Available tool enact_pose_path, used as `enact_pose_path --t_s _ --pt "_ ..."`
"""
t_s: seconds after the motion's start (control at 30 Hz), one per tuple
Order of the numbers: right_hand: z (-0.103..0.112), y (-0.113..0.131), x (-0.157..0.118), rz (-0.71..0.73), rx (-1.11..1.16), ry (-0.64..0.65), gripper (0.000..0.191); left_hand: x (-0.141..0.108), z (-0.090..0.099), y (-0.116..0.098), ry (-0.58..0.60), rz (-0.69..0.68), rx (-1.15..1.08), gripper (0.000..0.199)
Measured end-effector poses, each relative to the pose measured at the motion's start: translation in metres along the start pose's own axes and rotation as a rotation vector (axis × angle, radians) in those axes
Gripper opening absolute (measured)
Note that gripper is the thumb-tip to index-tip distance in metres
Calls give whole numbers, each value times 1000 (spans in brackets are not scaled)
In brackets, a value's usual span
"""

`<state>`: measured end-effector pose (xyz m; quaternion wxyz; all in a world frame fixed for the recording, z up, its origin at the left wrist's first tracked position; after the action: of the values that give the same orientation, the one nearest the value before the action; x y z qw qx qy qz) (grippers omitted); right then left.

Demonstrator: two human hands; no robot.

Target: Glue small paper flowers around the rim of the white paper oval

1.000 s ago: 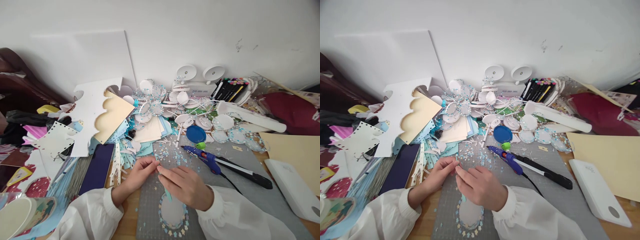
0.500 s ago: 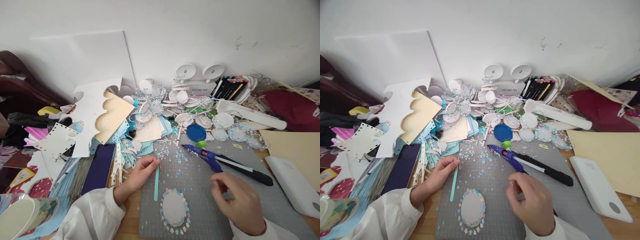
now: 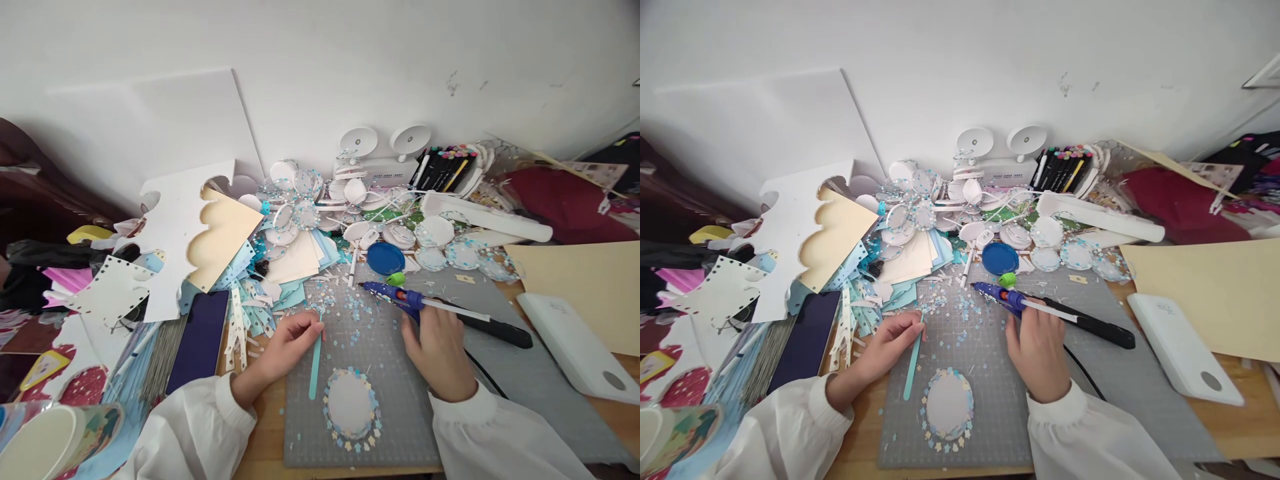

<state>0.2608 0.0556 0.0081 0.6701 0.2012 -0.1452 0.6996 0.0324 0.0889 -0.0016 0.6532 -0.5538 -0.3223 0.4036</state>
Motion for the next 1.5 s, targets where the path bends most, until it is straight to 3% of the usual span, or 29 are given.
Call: enact_pose_path --t_s 0.2,0.33,0.47,0.67,0.87,1.1,1.3,1.5 --pt "4 2 5 5 139 -75 17 0 0 0 -3 6 13 45" --pt "19 -8 15 -194 279 -153 34 1 -1 0 8 7 5 47" --pt "18 -6 22 -315 420 -94 22 1 -1 0 8 9 -2 47" --pt "6 11 20 -235 539 -110 16 1 -2 -1 23 8 -1 44" --pt "-11 17 14 -211 574 -39 13 1 -3 -3 46 -16 21 42" --pt "-8 19 15 -199 572 -51 9 2 -5 -2 72 -37 12 40" --pt "-8 19 12 -175 510 -72 18 1 -6 -2 80 -59 2 37" --pt "-8 19 12 -148 514 -95 12 2 -6 -5 77 -60 9 36"
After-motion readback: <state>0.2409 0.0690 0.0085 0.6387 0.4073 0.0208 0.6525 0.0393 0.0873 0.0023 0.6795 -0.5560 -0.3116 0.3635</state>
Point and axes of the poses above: each hand's wrist, its own x-axis towards the middle knuckle, its own z-axis out of the back of the hand, y = z × x, the point moved 8 cm from there along x, towards the middle knuckle
